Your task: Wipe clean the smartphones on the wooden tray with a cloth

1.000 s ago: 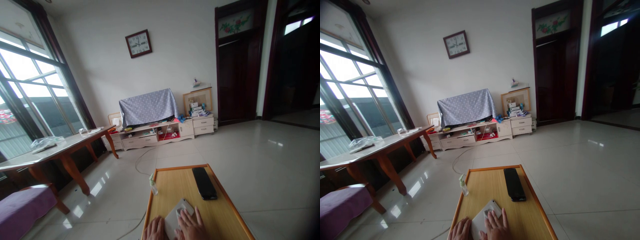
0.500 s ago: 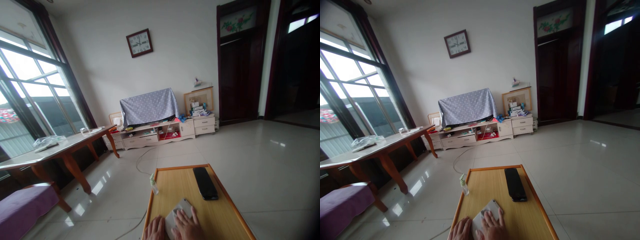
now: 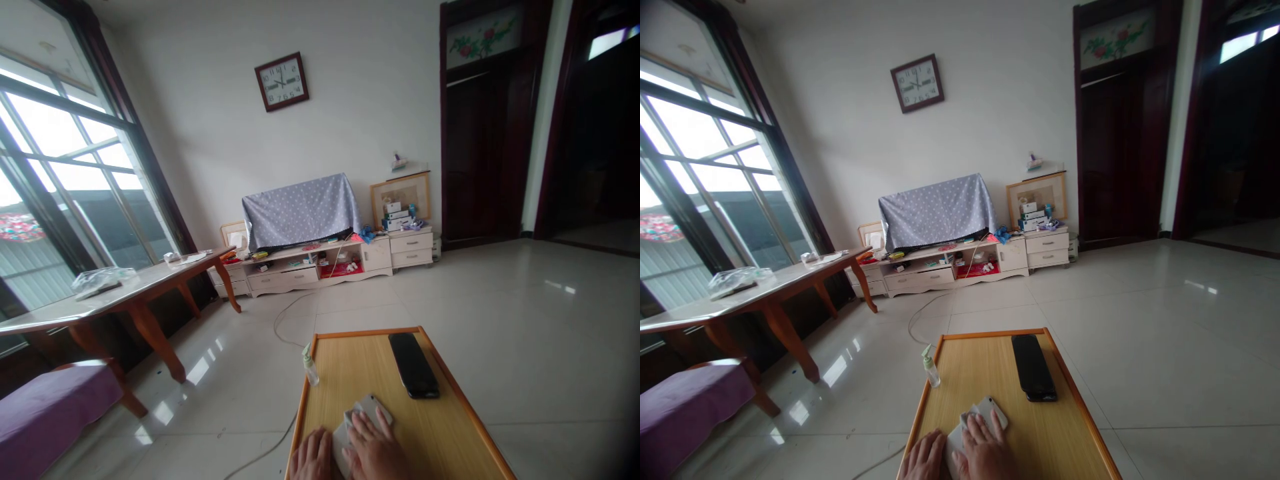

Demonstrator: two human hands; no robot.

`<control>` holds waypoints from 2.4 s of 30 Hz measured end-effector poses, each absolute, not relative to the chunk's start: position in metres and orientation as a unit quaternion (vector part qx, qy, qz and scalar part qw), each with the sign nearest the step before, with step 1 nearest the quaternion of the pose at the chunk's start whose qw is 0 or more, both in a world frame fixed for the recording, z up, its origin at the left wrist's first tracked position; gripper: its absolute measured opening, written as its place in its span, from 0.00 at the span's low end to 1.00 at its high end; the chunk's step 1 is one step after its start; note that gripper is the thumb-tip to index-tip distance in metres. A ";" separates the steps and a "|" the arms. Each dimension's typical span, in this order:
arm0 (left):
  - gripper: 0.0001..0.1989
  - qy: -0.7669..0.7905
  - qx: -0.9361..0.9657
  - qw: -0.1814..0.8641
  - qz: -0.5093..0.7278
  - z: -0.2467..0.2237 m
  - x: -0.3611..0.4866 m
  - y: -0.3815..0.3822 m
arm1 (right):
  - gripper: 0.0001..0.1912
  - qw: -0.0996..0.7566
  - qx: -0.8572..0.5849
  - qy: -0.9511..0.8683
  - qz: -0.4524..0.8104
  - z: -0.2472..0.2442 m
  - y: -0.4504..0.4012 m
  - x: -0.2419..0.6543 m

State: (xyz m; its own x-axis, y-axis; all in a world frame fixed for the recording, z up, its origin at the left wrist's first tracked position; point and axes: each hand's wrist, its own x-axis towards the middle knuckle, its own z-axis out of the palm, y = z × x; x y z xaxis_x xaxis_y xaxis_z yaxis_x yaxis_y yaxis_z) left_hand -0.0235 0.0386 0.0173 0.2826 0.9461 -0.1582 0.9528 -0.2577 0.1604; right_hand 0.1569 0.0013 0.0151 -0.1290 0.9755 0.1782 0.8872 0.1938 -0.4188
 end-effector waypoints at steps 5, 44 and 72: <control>0.38 0.596 0.794 0.118 -0.016 0.020 -0.025 0.038 | 0.23 0.218 -0.593 -0.761 0.147 0.012 0.001 0.146; 0.35 0.596 0.794 0.118 0.011 0.039 -0.019 0.027 | 0.23 0.260 -0.582 -0.770 0.025 -0.029 0.002 0.142; 0.38 0.592 0.798 0.114 0.003 0.033 -0.021 0.031 | 0.23 0.285 -0.612 -0.735 -0.067 -0.058 -0.003 0.146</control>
State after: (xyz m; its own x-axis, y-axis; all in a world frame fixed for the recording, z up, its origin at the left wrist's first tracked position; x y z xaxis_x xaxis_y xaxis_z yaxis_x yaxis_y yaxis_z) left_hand -0.0214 0.0306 0.0334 0.2997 0.9452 -0.1297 0.9438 -0.2739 0.1847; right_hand 0.1462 -0.0035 -0.0578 -0.0887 0.8611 0.5006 0.9379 0.2415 -0.2492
